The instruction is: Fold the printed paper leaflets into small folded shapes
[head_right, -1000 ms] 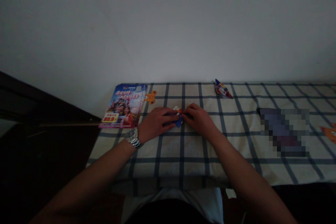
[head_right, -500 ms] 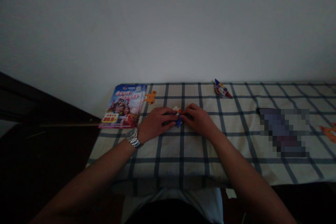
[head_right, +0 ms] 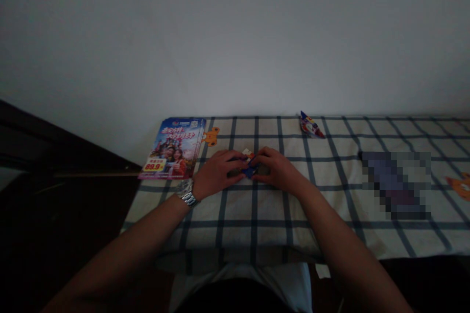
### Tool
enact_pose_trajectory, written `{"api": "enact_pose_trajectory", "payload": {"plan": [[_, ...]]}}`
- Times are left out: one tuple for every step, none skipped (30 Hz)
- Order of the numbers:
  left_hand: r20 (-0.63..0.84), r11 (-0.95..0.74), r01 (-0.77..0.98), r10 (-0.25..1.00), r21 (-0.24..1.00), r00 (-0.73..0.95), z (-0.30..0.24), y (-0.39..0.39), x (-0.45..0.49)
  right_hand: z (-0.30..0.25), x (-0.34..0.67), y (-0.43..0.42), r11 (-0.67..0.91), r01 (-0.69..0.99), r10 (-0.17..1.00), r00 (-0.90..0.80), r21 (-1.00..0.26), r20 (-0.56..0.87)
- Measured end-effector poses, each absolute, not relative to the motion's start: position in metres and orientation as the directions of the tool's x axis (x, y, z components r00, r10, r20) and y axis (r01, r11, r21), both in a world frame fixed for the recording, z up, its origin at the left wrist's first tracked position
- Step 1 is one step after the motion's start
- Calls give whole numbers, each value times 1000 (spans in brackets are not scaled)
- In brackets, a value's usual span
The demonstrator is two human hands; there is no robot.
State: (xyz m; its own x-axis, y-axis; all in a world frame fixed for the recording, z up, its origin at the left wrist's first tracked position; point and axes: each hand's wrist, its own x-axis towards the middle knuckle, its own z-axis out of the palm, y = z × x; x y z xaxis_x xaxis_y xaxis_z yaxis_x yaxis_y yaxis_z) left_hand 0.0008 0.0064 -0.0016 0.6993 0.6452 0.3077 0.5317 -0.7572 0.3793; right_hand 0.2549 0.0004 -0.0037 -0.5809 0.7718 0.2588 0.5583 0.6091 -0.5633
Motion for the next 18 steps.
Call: {"api": "enact_pose_trajectory", "payload": {"plan": [[306, -758, 530, 644, 380, 701, -2, 7, 1, -5, 255, 1, 607, 560, 774, -579, -563, 258], [303, -758, 529, 643, 381, 703, -1, 7, 1, -6, 255, 1, 608, 560, 774, -577, -563, 261], [302, -758, 529, 643, 382, 704, -1, 7, 1, -6, 255, 1, 610, 557, 772, -578, -563, 264], [301, -758, 529, 644, 382, 704, -1, 7, 1, -7, 255, 2, 614, 554, 770, -579, -563, 269], [301, -757, 529, 644, 383, 704, -2, 7, 1, -8, 255, 2, 618, 550, 766, -581, -562, 274], [301, -757, 529, 644, 383, 703, -2, 7, 1, -8, 255, 2, 621, 547, 764, -582, -562, 279], [303, -757, 530, 645, 382, 702, -2, 7, 1, -8, 255, 2, 623, 544, 763, -581, -561, 283], [305, -756, 531, 646, 381, 700, -2, 7, 1, -8, 255, 2, 624, 544, 763, -580, -562, 285], [307, -756, 533, 646, 380, 699, -2, 7, 1, -8, 255, 2, 624, 544, 763, -581, -561, 285], [308, -755, 534, 648, 379, 697, -3, 7, 1, -8, 255, 2, 625, 543, 762, -581, -561, 286], [308, -754, 537, 650, 378, 695, -3, 7, 1, -7, 255, 2, 626, 542, 761, -583, -560, 285], [308, -752, 540, 652, 377, 693, -3, 7, 1, -7, 255, 2, 627, 541, 760, -583, -561, 286], [308, -752, 542, 653, 376, 692, -3, 7, 1, -6, 255, 1, 627, 540, 760, -583, -562, 288], [308, -751, 543, 654, 374, 691, -2, 7, 1, -6, 255, 1, 627, 538, 760, -581, -564, 290], [308, -751, 545, 654, 373, 691, -2, 7, 1, -6, 255, 1, 624, 538, 762, -578, -567, 291], [309, -751, 546, 654, 372, 690, -2, 7, 2, -5, 255, 1, 620, 538, 765, -575, -571, 289], [310, -751, 546, 655, 371, 690, -2, 7, 2, -5, 255, 1, 617, 538, 767, -574, -574, 286], [312, -749, 549, 657, 371, 687, -2, 7, 2, -4, 255, 0, 613, 540, 770, -571, -576, 284]]}}
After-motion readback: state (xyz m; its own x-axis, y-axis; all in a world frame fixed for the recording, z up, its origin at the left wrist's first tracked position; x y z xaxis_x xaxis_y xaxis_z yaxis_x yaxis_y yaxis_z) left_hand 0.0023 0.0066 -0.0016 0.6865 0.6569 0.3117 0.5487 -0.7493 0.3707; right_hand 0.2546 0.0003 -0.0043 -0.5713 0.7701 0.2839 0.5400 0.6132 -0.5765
